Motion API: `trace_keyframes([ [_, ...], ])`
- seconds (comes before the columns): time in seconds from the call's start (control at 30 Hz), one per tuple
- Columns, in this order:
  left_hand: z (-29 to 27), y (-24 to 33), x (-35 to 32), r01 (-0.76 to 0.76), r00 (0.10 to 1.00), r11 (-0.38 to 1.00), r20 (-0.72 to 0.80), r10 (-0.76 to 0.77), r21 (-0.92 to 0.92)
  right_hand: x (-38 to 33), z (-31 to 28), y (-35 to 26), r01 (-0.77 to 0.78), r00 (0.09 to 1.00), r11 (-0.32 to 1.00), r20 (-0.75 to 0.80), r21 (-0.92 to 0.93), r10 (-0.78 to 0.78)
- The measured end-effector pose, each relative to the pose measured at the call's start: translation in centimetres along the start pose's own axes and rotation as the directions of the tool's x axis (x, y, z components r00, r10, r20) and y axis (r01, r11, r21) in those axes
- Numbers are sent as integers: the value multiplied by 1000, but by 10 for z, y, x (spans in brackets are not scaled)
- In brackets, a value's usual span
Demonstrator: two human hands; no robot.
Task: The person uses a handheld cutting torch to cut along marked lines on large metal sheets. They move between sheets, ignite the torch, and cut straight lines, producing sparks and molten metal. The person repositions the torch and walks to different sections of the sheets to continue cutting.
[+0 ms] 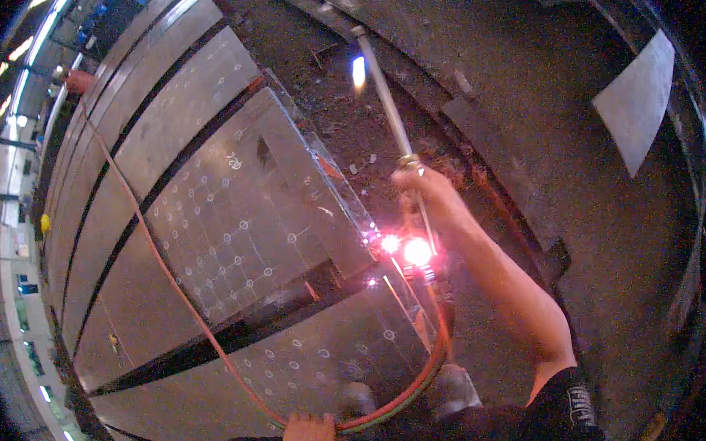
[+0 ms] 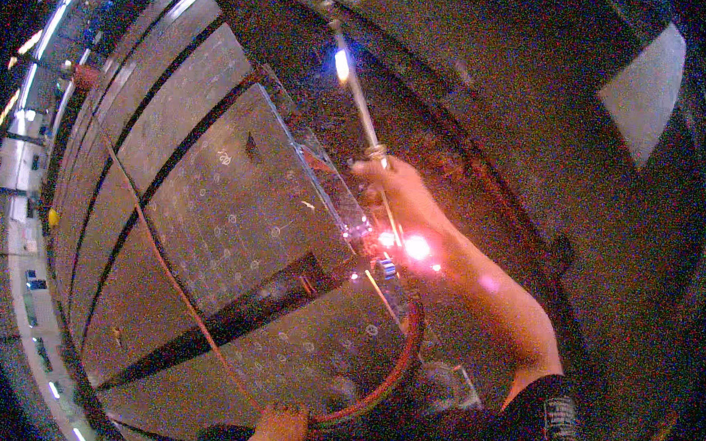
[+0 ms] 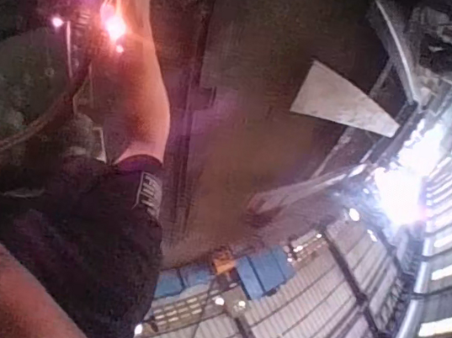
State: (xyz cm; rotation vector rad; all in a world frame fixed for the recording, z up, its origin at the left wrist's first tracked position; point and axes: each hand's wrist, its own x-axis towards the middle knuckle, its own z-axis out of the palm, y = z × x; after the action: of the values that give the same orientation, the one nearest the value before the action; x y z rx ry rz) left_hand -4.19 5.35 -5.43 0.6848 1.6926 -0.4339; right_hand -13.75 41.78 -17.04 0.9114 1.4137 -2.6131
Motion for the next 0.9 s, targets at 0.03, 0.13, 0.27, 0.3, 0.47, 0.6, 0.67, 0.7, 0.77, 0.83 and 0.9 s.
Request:
trace_keyframes([
  [0.03, 11, -5, 2, -23, 1000, 999, -12, 23, 33, -22, 18, -27, -21, 995, 999, -96, 40, 25],
  [0.13, 25, -4, 4, -124, 992, 991, 12, 124, 40, -77, 43, -71, -13, 970, 996, -239, 89, 34],
  [0.27, 61, -22, 1, -288, 957, 933, -20, 290, -217, -159, 85, -102, -28, 936, 993, -352, -115, -14],
  [0.3, 69, -23, -15, -347, 937, 881, -78, 341, -320, -181, 87, -102, 13, 939, 984, -337, -177, -73],
  [0.47, 9, -13, -164, -387, 902, 705, -401, 158, -594, -293, 174, -169, 53, 900, 987, -421, -150, -113],
  [0.6, 19, -23, -273, -449, 873, 382, -488, -5, -807, -366, 239, -229, 86, 898, 993, -424, -84, -114],
  [0.67, 33, -44, -312, -366, 891, 413, -442, -104, -834, -397, 280, -262, 173, 887, 976, -410, -129, -212],
  [0.7, 50, -57, -326, -318, 896, 420, -414, -159, -850, -408, 303, -279, 229, 884, 964, -386, -136, -264],
  [0.77, 111, -89, -310, -333, 912, 195, -368, -180, -922, -421, 340, -298, 376, 858, 915, -319, -144, -402],
  [0.83, 124, -97, -337, -277, 941, -39, -263, -214, -960, -435, 368, -318, 382, 849, 896, -299, -225, -436],
  [0.9, 153, -103, -339, -257, 958, -247, -213, -191, -934, -461, 398, -341, 408, 837, 892, -309, -195, -450],
])
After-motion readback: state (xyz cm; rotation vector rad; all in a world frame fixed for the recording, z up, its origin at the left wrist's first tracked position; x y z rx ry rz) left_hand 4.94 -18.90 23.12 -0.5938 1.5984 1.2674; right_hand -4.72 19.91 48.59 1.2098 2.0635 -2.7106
